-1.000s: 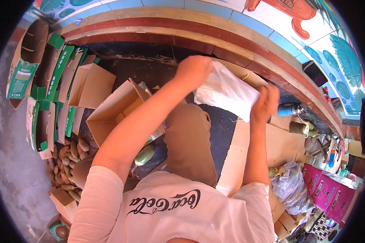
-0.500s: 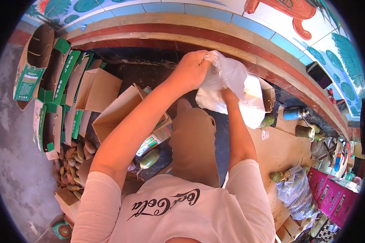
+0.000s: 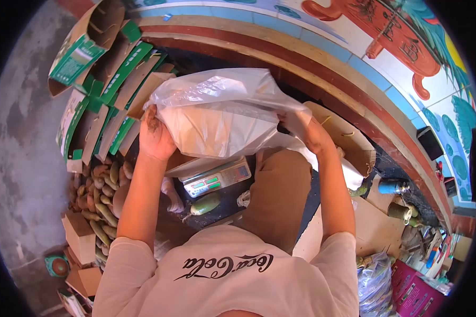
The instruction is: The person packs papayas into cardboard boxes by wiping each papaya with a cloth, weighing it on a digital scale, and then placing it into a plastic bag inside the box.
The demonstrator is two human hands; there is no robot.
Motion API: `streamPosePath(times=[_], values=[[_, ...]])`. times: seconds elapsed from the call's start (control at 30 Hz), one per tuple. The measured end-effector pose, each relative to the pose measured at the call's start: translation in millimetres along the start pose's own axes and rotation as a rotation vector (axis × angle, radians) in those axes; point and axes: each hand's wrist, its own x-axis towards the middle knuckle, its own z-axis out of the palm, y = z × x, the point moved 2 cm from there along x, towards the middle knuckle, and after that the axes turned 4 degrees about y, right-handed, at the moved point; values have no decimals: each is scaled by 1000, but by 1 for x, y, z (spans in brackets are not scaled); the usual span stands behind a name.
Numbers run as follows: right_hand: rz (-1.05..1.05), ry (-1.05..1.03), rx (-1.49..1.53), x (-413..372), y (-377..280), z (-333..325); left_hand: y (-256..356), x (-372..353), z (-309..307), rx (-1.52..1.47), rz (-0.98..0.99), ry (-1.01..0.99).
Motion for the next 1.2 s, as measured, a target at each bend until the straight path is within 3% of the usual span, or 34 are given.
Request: streamPosePath(times=[0.1,0.2,0.23,0.27,0.33,0.47,0.57,0.6,0.67,0.7,0.73,0.83,0.97,1.03,1.07,1.13,1.2], values=[[206,-203,184,16,-32,59,17,-34,-26,-74,6,14],[212,-365,367,28,-53,99,26,-78,-52,-115,-9,75],[207,-350,442,28,-60,114,27,-92,-59,-146,-16,92],[203,-331,520,23,-65,130,27,-105,-69,-112,17,272],[184,-316,678,17,-64,160,23,-132,-83,-158,21,334],[394,-292,618,3,-14,194,10,-179,-115,-200,114,412],[389,-221,614,-13,-8,216,8,-199,-124,-252,138,412],[474,-168,505,-15,11,217,7,-204,-132,-287,139,374],[377,-99,106,-20,23,221,6,-213,-136,-321,153,346],[324,-64,-92,-21,28,221,5,-216,-136,-237,140,431],[279,-5,-83,-10,41,215,3,-220,-137,-153,123,517],[372,5,-203,9,56,196,-3,-236,-157,124,-40,668],[572,309,-10,12,68,198,-13,-247,-185,547,-256,695],[471,120,-117,20,85,187,-12,-252,-200,689,-319,668],[418,26,-167,24,93,181,-11,-252,-201,772,-211,676],[345,59,-222,21,88,186,-6,-248,-180,935,13,688],[302,56,-262,16,78,193,8,-245,-147,1611,367,845]])
